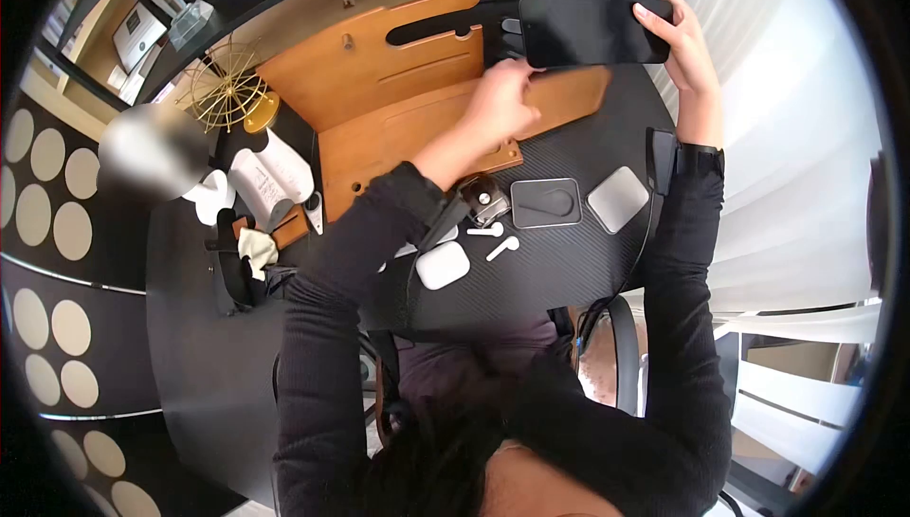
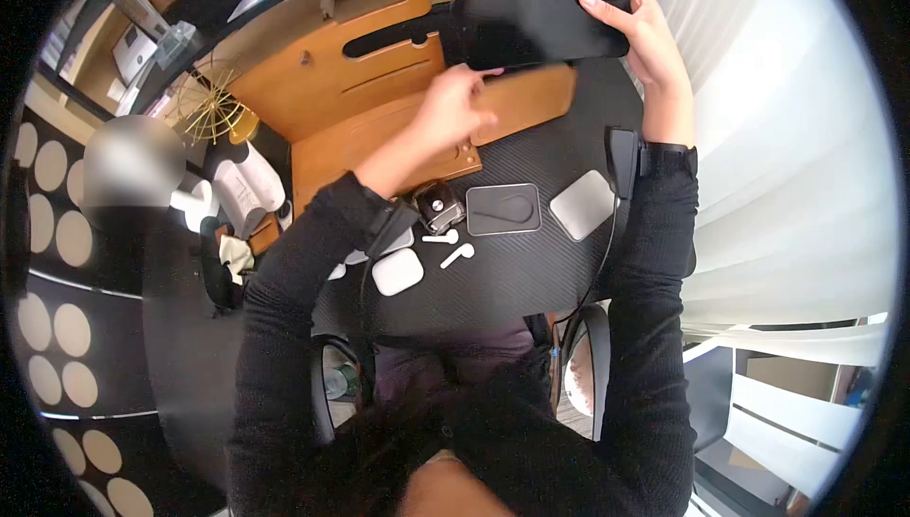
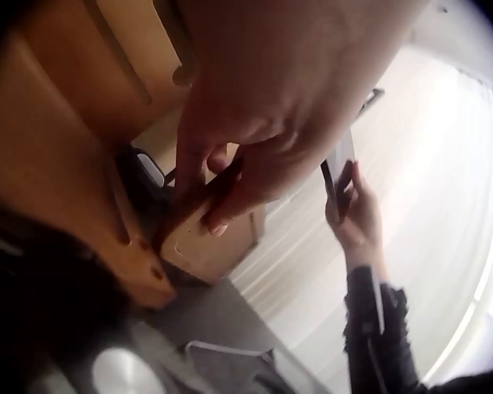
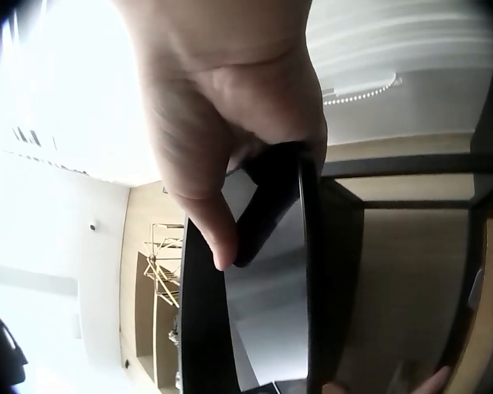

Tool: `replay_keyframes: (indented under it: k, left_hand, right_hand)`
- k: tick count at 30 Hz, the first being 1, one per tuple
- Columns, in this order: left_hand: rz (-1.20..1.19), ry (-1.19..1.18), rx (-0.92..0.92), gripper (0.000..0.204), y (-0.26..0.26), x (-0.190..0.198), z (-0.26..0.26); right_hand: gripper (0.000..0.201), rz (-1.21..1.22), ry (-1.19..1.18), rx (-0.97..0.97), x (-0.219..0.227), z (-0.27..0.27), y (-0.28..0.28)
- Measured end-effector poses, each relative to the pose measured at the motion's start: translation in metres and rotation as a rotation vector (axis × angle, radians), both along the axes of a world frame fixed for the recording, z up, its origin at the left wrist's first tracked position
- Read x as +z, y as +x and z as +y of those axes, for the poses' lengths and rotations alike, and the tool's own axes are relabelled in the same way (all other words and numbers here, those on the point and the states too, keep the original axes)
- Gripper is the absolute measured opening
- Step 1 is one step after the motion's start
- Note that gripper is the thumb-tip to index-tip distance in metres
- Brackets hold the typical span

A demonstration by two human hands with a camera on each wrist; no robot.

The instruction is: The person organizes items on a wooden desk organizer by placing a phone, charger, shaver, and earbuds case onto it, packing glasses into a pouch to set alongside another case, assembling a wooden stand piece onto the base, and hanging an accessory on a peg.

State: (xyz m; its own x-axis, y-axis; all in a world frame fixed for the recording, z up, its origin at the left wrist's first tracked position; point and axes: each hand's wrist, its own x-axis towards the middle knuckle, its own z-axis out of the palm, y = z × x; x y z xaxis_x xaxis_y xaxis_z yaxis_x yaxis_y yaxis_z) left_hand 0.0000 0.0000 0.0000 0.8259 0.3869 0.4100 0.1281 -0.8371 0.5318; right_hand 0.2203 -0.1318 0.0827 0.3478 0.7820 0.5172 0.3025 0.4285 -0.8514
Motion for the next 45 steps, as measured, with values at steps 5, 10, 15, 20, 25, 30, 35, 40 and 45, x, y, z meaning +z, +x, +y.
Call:
replay_keyframes:
  k: [5, 10, 15, 20, 25, 30, 35, 40, 45]
  left_hand:
    - [-0.089, -0.963, 0.173, 0.049, -0.057, 0.005, 0.031]
    - [-0.418, -1.347, 0.145, 0.034, -0.105, 0.013, 0.015]
    - [-0.459, -1.537, -0.006, 0.053, -0.130, 0.013, 0.015]
    - [-0.464, -1.491, 0.075, 0.045, -0.130, -0.013, 0.039]
    - [-0.471, -1.440, 0.166, 0.038, -0.134, -0.019, 0.045]
    - [-0.459, -1.433, 0.166, 0.042, -0.135, -0.017, 0.060]
    - [-0.441, -1.514, 0.186, 0.042, -0.136, -0.017, 0.064]
    - [-0.419, -1.466, 0.168, 0.044, -0.137, -0.005, 0.053]
    - [-0.412, -1.399, 0.191, 0.044, -0.136, -0.009, 0.056]
  right_hand:
    - [0.034, -0.008, -0.111, 0.081, -0.001, 0.017, -0.047]
    - [0.035, 0.011, -0.254, 0.164, -0.039, 0.059, -0.090]
    - [0.027, 0.073, -0.291, 0.126, -0.067, 0.083, -0.123]
    - [0.036, -0.464, -0.128, -0.226, -0.079, 0.093, -0.136]
    - [0.068, -0.563, -0.327, -0.254, -0.084, 0.090, -0.123]
    - [0.066, -0.077, -0.701, 0.142, -0.071, 0.078, -0.117]
    - [0.058, -0.032, -0.698, 0.181, -0.081, 0.084, -0.108]
    - [0.064, -0.048, -0.729, 0.143, -0.083, 0.084, -0.112]
    - [0.062, 0.023, -0.725, 0.136, -0.078, 0.083, -0.116]
